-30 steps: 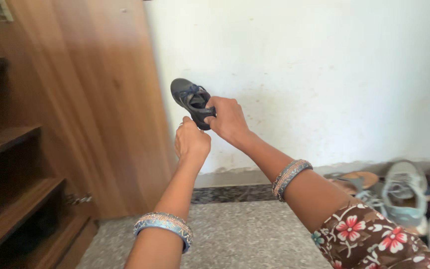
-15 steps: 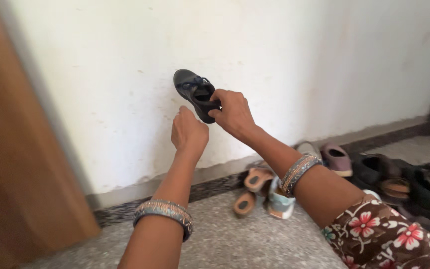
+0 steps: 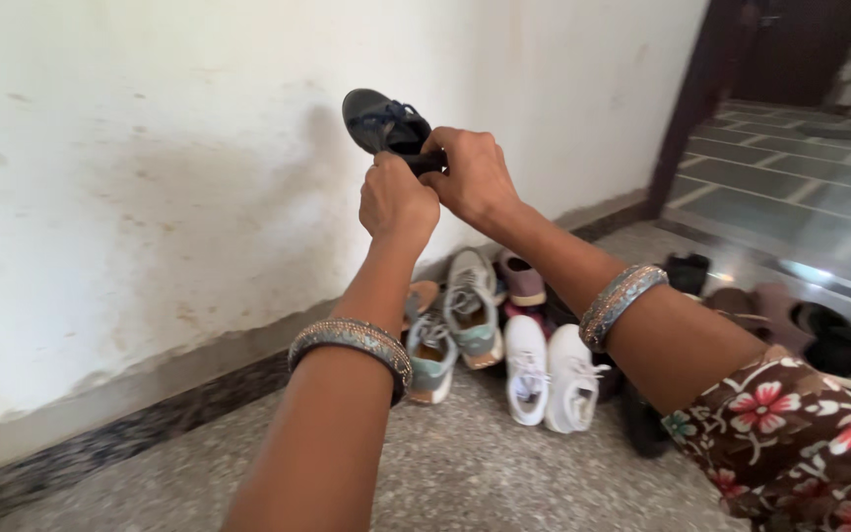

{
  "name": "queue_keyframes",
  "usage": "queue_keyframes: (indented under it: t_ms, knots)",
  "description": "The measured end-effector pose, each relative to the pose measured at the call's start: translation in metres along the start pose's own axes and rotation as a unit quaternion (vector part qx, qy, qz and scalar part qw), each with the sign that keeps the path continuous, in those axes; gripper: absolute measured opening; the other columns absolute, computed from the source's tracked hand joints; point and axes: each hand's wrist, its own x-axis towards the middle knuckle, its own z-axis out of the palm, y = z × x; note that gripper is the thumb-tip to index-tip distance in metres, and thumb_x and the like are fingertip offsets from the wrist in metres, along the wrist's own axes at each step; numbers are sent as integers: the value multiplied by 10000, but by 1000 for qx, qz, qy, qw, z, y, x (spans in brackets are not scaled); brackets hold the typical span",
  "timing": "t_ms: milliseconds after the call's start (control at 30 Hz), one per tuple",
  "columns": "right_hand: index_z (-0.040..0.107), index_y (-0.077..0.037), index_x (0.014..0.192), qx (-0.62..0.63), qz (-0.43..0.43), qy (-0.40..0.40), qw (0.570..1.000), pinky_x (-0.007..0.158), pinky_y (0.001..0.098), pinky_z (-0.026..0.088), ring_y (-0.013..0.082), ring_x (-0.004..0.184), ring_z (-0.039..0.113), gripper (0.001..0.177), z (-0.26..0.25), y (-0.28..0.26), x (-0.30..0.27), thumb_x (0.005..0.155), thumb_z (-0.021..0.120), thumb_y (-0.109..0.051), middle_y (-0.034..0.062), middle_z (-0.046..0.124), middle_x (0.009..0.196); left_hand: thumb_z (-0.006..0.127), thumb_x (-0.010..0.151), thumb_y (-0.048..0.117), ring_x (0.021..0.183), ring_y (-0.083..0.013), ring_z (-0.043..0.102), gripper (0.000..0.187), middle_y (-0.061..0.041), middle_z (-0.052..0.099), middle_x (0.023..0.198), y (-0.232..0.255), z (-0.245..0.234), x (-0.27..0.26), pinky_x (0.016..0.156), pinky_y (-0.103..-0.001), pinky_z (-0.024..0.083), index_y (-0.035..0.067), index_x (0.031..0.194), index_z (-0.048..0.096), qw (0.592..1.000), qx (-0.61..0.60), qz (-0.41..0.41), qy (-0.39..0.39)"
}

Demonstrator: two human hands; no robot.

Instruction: The person removes various shoes from a wooden cabinet and places them on the floor near a staircase. The person handles multiple pairs of shoes, including sneakers, sandals, and formal shoes, one at a time.

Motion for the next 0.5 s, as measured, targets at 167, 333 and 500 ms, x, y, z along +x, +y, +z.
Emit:
queue_keyframes:
  t_ms: [167, 333, 500]
  knots:
    - [725, -19, 1037, -30, 52, -10, 998, 738, 427, 572, 341, 770, 724, 312, -38, 37, -19, 736, 780, -80, 191, 746, 864, 802, 833, 195, 1092, -309, 696, 496, -149, 685, 1175, 30, 35, -9, 866, -426, 589, 0, 1221, 562, 997, -20, 27, -64]
    - [723, -8, 1034, -67, 44, 4, 997, 744, 431, 566, 341, 792, 726, 313, -55, 76, -38, 738, 795, -75, 190, 746, 869, 812, 816, 199, 1111, -343, 679, 494, -168, 679, 1179, 45, 77, -16, 893, -455, 575, 2, 1204, 577, 993, -42, 46, -105]
    - [726, -6, 1023, -98, 68, 9, 993, 749, 436, 566, 337, 789, 727, 306, -62, 114, -48, 741, 813, -87, 197, 745, 867, 760, 817, 141, 1126, -375, 656, 440, -186, 667, 1185, 46, 124, -25, 895, -490, 554, 19, 1196, 574, 988, -41, 98, -112]
